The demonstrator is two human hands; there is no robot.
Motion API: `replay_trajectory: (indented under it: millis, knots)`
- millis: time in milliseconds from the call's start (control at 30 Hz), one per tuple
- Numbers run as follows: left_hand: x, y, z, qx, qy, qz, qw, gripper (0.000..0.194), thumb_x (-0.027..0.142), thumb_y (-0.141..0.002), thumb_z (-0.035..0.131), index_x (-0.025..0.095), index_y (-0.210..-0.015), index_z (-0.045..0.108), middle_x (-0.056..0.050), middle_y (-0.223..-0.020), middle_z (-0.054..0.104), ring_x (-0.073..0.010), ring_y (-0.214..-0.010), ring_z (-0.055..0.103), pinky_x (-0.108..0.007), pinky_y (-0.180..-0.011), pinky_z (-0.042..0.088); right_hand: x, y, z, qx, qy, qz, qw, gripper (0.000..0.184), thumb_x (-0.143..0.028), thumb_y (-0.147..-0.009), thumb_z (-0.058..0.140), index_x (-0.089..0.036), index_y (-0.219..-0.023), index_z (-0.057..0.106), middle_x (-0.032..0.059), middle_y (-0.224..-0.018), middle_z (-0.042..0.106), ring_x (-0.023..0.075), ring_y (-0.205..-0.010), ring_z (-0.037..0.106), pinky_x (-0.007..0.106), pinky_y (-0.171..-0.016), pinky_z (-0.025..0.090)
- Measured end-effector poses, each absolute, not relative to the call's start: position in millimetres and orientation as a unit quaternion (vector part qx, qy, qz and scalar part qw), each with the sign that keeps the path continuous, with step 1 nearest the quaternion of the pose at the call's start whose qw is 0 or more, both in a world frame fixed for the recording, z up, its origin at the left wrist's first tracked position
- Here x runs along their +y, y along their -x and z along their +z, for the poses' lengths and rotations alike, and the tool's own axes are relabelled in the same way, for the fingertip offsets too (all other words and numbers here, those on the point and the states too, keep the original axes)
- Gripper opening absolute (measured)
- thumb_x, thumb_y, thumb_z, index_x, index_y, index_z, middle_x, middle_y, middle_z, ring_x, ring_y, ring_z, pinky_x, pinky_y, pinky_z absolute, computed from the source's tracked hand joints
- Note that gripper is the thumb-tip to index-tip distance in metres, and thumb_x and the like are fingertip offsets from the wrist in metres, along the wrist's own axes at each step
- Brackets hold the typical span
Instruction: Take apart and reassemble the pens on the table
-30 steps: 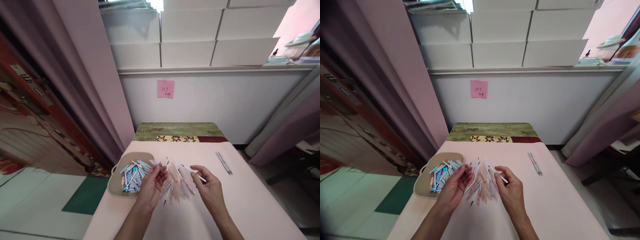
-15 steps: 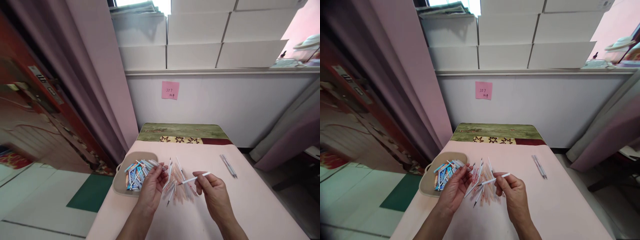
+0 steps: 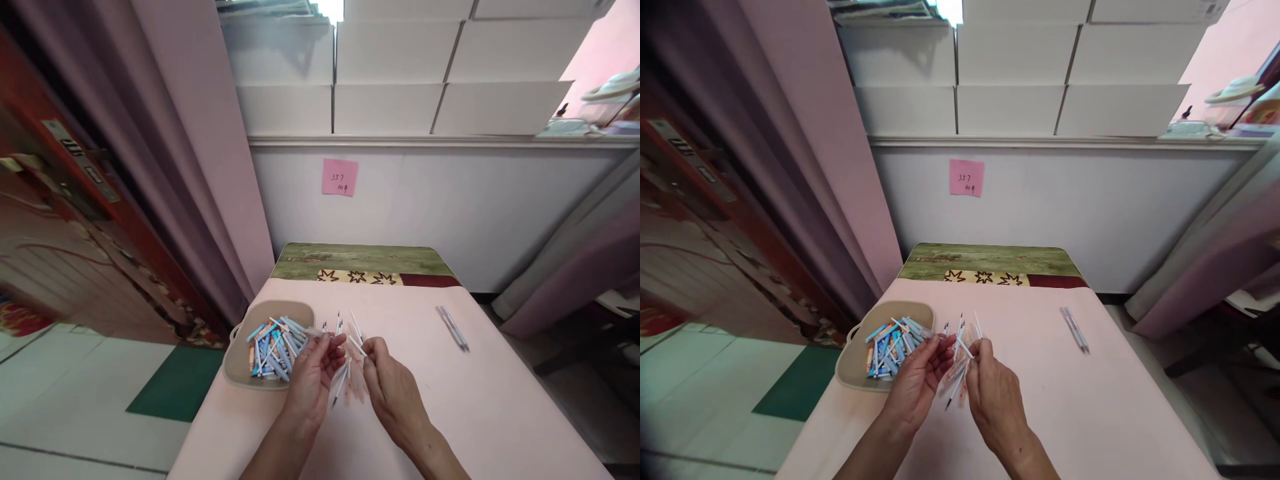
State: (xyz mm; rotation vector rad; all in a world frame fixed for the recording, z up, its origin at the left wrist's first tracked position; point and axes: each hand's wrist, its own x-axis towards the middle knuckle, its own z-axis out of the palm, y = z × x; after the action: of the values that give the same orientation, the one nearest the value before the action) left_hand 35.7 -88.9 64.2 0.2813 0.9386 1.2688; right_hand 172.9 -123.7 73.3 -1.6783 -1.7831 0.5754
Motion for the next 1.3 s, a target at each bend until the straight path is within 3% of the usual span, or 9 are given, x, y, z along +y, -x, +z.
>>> replay_trajectory:
  millis: [333,633,800,933,1033,1167,1300]
  knots:
    - [-91.2,-41.4,55.3,0.427,-0.167,0.575,0.677,0.025,0.026,-0.07,0.076,0.012,-0.086,0.063,-0.011,-0.084,0.073,-0.0138,-0.068,0.066,-0.023,-0.065,0.055,-120.4,-179.7,69.8,-0.691,0.634,0.174,0.3,0.019,-0.031,-0.092,0.046,-0.027,-0.09,0.065,-0.0006,-0.084,0.073,0.0159,-0.07,0.066,0.022,-0.06,0.038]
    - [-92.3,-41.7,50.7,0.424,-0.152,0.558,0.697,0.017,0.022,-0.073,0.074,0.012,-0.081,0.064,-0.008,-0.076,0.072,-0.0146,-0.067,0.067,-0.025,-0.065,0.056,-114.4,-174.0,70.7,-0.715,0.636,0.092,0.276,0.02,-0.034,-0.092,0.052,-0.032,-0.099,0.071,-0.0001,-0.087,0.074,0.0165,-0.07,0.067,0.022,-0.059,0.037]
    - [-98.0,-45.6,43.4,0.395,-0.097,0.536,0.74,0.009,0.016,-0.078,0.069,0.01,-0.084,0.067,-0.009,-0.079,0.072,-0.015,-0.068,0.068,-0.024,-0.064,0.056,-116.1,-163.9,70.8,-0.716,0.639,0.033,0.278,0.026,-0.033,-0.088,0.057,-0.026,-0.111,0.068,0.0044,-0.082,0.075,0.0195,-0.065,0.067,0.026,-0.061,0.041]
    - [-88.0,-27.3,50.5,0.43,-0.016,0.545,0.72,0.01,0.01,-0.084,0.059,0.009,-0.077,0.066,-0.01,-0.072,0.072,-0.0152,-0.062,0.068,-0.025,-0.061,0.058,-118.2,-187.7,91.4,-0.68,0.639,0.077,0.35,0.039,-0.048,-0.086,0.056,-0.025,-0.117,0.063,0.0055,-0.101,0.073,0.0178,-0.071,0.068,0.025,-0.063,0.046]
    - [-76.9,-9.6,61.3,0.423,-0.006,0.592,0.686,0.016,0.008,-0.087,0.052,0.009,-0.08,0.066,-0.01,-0.073,0.072,-0.0136,-0.061,0.068,-0.024,-0.061,0.058,-109.0,-218.2,99.3,-0.603,0.697,0.111,0.371,0.034,-0.05,-0.09,0.046,-0.027,-0.108,0.065,0.002,-0.091,0.073,0.0161,-0.069,0.067,0.024,-0.06,0.044]
    - [-73.3,-1.9,66.6,0.421,-0.005,0.598,0.682,0.017,0.007,-0.088,0.05,0.01,-0.08,0.065,-0.01,-0.074,0.072,-0.0139,-0.063,0.069,-0.024,-0.062,0.059,-87.1,-239.4,71.7,-0.588,0.761,0.137,0.235,0.023,-0.042,-0.087,0.051,-0.028,-0.086,0.069,-0.0005,-0.082,0.073,0.0177,-0.072,0.066,0.026,-0.058,0.038]
    - [-76.8,-2.2,62.4,0.432,-0.025,0.589,0.683,0.017,0.006,-0.088,0.05,0.01,-0.082,0.065,-0.009,-0.074,0.072,-0.0133,-0.061,0.068,-0.023,-0.06,0.059,-74.6,-236.5,30.1,-0.585,0.784,0.171,0.116,0.021,-0.036,-0.086,0.053,-0.026,-0.083,0.071,0.0015,-0.082,0.074,0.0187,-0.079,0.067,0.026,-0.06,0.036]
